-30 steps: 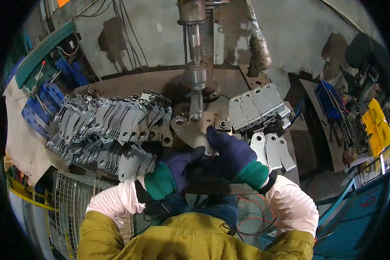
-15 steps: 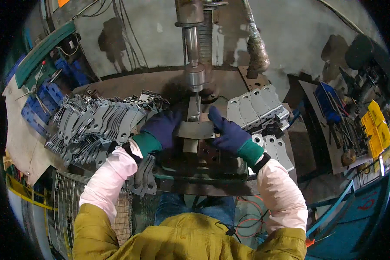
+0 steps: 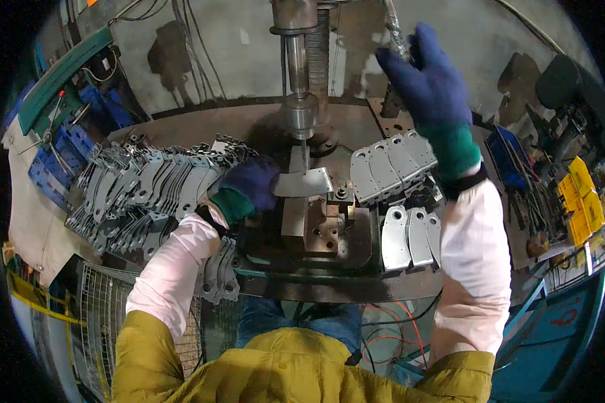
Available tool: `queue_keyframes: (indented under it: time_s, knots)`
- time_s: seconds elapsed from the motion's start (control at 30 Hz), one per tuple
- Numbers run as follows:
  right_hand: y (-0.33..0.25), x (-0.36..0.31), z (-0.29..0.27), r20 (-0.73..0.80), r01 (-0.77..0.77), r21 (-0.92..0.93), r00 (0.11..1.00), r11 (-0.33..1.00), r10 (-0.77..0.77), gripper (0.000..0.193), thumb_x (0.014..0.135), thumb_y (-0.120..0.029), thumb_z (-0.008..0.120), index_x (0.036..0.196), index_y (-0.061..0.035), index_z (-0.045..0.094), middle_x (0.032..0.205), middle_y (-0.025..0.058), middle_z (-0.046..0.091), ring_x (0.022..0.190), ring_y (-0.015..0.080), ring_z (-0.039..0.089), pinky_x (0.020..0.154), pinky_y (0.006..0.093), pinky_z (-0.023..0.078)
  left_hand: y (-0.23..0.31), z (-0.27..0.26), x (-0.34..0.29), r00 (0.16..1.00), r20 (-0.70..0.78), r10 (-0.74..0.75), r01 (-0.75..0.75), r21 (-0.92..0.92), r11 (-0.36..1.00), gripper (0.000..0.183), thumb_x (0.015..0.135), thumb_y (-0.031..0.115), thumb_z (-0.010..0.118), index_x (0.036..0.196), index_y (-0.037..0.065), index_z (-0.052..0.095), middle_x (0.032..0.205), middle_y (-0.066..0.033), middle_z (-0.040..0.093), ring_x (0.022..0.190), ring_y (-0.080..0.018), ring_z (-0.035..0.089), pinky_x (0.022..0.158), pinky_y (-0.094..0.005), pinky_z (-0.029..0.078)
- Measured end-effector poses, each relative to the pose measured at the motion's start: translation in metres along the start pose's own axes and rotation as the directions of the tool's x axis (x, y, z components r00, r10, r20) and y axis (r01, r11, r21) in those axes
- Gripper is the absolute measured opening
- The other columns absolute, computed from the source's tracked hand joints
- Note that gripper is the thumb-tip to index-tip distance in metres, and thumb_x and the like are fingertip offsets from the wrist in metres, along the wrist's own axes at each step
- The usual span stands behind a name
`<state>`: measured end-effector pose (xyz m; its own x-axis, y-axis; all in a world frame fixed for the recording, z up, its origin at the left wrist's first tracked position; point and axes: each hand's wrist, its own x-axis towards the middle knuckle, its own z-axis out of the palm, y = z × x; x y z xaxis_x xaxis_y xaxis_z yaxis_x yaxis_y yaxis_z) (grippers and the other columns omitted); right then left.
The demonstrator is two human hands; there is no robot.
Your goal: Operating a manual punching press to process metal plates on a fabrication floor.
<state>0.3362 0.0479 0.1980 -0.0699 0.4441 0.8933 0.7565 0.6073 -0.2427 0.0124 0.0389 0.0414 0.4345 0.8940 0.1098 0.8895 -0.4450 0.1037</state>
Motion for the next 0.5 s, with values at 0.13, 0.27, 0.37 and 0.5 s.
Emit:
queue_keyframes:
  time_s: [0.13, 0.27, 0.37, 0.5]
  knots:
    - [0.032, 0.029, 0.039, 0.355, -0.547, 0.393, 0.832, 0.739, 0.427, 0.037, 0.093, -0.024, 0.073, 0.121, -0.0009, 0.067, 0.092, 0.0055, 0.067, 0.080, 0.0146, 0.063, 0.073, 0.0307, 0.054, -0.001, -0.001, 0.002, 1.000, 0.021, 0.000, 0.000, -0.025, 1.000, 0.047, 0.065, 0.030, 0.078, 0.107, 0.011, 0.069, 0.117, -0.0159, 0.064, 0.110, -0.0372, 0.063, 0.095, -0.0470, 0.053]
    - [0.038, 0.031, 0.052, 0.298, -0.590, 0.422, 0.807, 0.688, 0.509, 0.038, 0.093, -0.027, 0.072, 0.118, 0.0013, 0.067, 0.086, 0.0040, 0.067, 0.069, 0.0129, 0.063, 0.068, 0.0287, 0.053, 0.006, -0.011, 0.003, 0.995, 0.089, -0.041, 0.047, -0.059, 0.997, 0.044, 0.064, 0.028, 0.076, 0.104, 0.011, 0.069, 0.113, -0.0157, 0.065, 0.109, -0.0372, 0.063, 0.093, -0.0477, 0.053]
    - [0.052, 0.035, 0.066, 0.179, -0.532, 0.255, 0.846, 0.807, 0.502, 0.052, 0.085, -0.054, 0.066, 0.100, -0.0042, 0.072, 0.078, 0.0053, 0.070, 0.068, 0.0162, 0.065, 0.069, 0.0343, 0.051, 0.008, -0.021, 0.003, 0.986, 0.156, -0.064, 0.075, -0.065, 0.995, 0.044, 0.063, 0.027, 0.076, 0.103, 0.011, 0.069, 0.112, -0.0157, 0.066, 0.109, -0.0371, 0.063, 0.093, -0.0481, 0.053]
    - [0.056, 0.039, 0.076, 0.087, -0.527, 0.149, 0.850, 0.836, 0.520, 0.052, 0.086, -0.054, 0.061, 0.100, -0.0047, 0.072, 0.086, 0.0161, 0.072, 0.079, 0.0322, 0.069, 0.075, 0.0422, 0.052, 0.008, -0.022, 0.007, 0.982, 0.179, -0.060, 0.071, -0.059, 0.996, 0.042, 0.063, 0.027, 0.075, 0.101, 0.011, 0.069, 0.110, -0.0162, 0.066, 0.107, -0.0371, 0.063, 0.092, -0.0479, 0.053]
